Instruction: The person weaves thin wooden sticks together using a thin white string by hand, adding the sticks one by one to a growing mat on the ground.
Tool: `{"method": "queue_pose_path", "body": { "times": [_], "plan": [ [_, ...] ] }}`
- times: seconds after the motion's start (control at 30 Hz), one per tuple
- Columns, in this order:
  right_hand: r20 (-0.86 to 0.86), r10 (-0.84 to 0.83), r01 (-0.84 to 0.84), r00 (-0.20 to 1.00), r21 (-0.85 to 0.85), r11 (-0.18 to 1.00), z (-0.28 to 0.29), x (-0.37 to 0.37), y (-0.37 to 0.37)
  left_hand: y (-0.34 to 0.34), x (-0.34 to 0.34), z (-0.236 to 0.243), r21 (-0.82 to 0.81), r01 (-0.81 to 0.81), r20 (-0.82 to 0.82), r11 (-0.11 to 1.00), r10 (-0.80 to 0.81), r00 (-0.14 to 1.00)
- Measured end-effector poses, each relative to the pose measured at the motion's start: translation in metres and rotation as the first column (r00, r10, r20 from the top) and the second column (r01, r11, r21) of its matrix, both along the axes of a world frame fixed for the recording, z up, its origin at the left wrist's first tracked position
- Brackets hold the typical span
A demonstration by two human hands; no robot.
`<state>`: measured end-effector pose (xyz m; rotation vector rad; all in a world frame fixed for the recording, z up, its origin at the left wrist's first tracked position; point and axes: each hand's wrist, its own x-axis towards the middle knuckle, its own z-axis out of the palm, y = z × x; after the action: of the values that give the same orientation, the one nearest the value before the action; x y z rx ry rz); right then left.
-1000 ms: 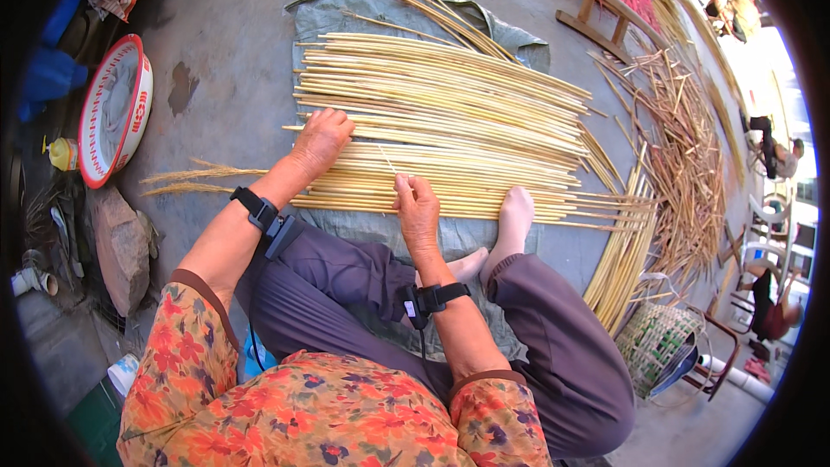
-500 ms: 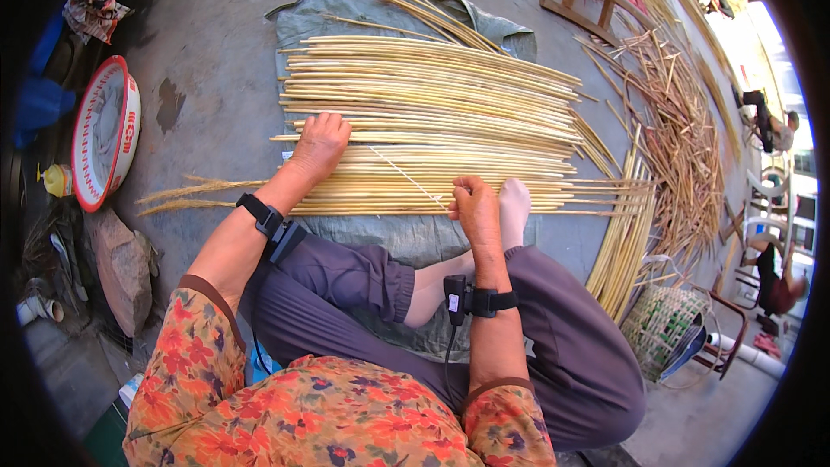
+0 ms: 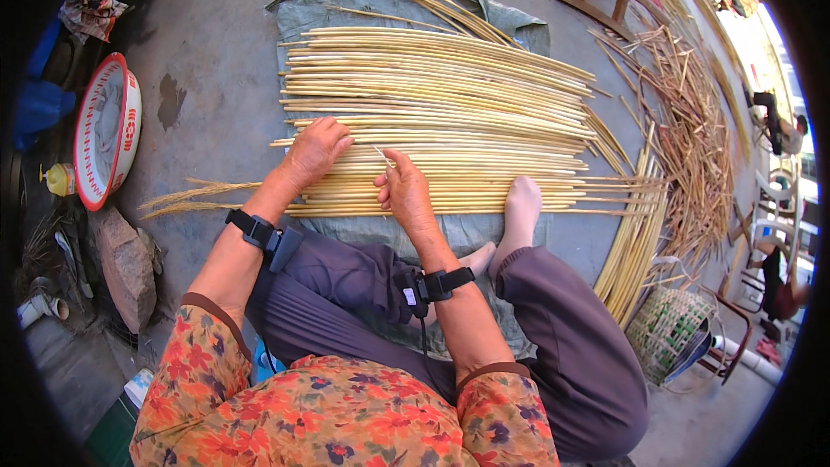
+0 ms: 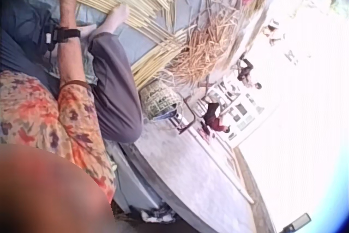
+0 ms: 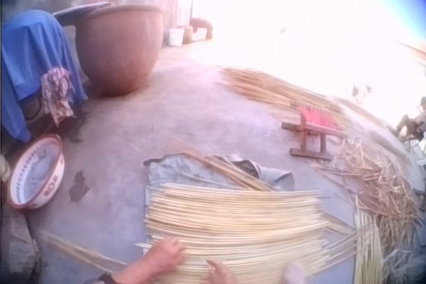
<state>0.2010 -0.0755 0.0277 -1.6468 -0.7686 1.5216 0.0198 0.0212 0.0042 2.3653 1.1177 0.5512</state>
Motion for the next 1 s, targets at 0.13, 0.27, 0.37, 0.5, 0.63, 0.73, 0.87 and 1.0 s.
{"method": "queue_pose_path", "body": {
  "times": [0.13, 0.27, 0.37, 0.5, 0.63, 0.73, 0.87, 1.0],
  "plan": [
    [-0.009, -0.068, 0.068, 0.998, 0.011, 0.998, -0.014, -0.005, 0.000, -0.001, -0.004, -0.004, -0.056, -0.002, 0.044, 0.998, 0.005, 0.999],
    [0.243, -0.059, 0.022, 0.968, 0.154, 0.988, -0.012, -0.006, 0.004, 0.002, -0.004, -0.009, -0.009, 0.024, 0.050, 1.000, -0.024, 0.998],
    [0.478, -0.042, -0.057, 0.878, 0.190, 0.980, -0.012, -0.003, 0.009, 0.004, -0.004, -0.010, 0.000, 0.024, 0.044, 1.000, -0.024, 0.999],
    [0.545, -0.114, -0.028, 0.830, 0.244, 0.969, -0.019, 0.000, 0.012, 0.006, -0.004, -0.010, 0.016, 0.026, 0.022, 1.000, -0.027, 0.999],
    [0.418, -0.139, 0.031, 0.898, 0.253, 0.967, -0.027, -0.005, 0.013, 0.007, -0.005, -0.009, -0.013, 0.025, 0.020, 1.000, -0.025, 0.999],
    [0.349, -0.123, 0.051, 0.929, 0.207, 0.977, -0.026, -0.008, 0.012, 0.010, -0.005, -0.006, -0.054, 0.006, 0.022, 0.998, -0.005, 1.000],
    [0.473, -0.051, -0.057, 0.880, 0.211, 0.976, -0.024, -0.012, 0.009, 0.013, -0.004, -0.001, -0.102, 0.013, 0.047, 0.995, -0.008, 0.999],
    [0.715, -0.029, -0.188, 0.698, 0.223, 0.956, -0.025, -0.015, 0.007, 0.017, -0.003, 0.000, -0.152, 0.012, 0.030, 0.988, -0.008, 1.000]
  ]
}}
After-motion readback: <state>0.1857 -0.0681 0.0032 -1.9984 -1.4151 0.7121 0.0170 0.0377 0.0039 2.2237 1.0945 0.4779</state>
